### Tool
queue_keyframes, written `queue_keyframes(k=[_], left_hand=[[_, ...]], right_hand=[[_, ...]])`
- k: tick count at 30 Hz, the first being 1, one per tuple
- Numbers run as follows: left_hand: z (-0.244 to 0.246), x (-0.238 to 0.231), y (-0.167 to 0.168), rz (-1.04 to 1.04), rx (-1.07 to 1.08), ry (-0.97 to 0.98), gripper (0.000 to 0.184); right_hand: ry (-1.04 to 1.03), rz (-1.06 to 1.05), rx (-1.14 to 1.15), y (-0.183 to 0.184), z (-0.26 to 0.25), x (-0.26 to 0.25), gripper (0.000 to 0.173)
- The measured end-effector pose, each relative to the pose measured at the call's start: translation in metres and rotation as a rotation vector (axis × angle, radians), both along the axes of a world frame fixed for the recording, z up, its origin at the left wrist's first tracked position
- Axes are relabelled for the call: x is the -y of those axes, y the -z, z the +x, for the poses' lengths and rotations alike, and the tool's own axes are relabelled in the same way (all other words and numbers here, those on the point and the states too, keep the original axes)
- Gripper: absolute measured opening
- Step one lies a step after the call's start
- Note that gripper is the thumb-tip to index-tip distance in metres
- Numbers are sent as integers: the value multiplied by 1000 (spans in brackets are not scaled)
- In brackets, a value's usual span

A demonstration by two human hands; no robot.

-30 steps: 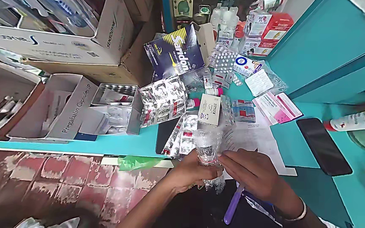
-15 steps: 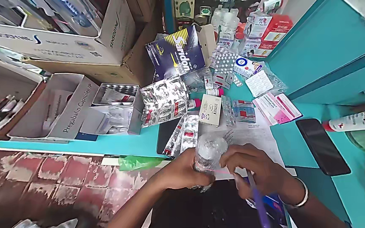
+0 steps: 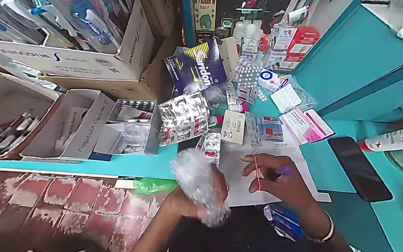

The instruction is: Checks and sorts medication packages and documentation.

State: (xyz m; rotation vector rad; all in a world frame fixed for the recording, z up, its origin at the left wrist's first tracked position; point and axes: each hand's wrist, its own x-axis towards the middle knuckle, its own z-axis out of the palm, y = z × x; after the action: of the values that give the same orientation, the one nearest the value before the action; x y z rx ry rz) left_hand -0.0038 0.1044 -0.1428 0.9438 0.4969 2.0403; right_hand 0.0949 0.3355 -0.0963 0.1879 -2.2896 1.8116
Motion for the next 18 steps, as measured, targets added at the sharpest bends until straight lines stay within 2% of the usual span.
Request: queue_keyframes(k=[2,5,7,10,12,15,16,18], left_hand=[[-1,-3,3,118,215,-19,41],[-3,-11,3,188,350,-17,39],[0,-15,0,217,387,-9,41],[4,-16,-5,214,390,13,41],[8,-11,-8,94,337,-25,38],[24,-1,-26,-347,326,-266,31],[28,-2,-33,-477,314,-325,35],[33,-7,-38,-646,259,-355,59]], right_hand=[[65,162,-29,10,2,12,56],[-31,251,-12,17,1,25,66],[-88,235,35,19,-1,30,57],[-218,-79,62,24,-3,27,27],[-238,-220,89,22,-2,13,20],[44,-200,61,12,0,-3,20],[107,-167,34,9,-1,-4,23],[122,-26,-13,3,-2,3,37]])
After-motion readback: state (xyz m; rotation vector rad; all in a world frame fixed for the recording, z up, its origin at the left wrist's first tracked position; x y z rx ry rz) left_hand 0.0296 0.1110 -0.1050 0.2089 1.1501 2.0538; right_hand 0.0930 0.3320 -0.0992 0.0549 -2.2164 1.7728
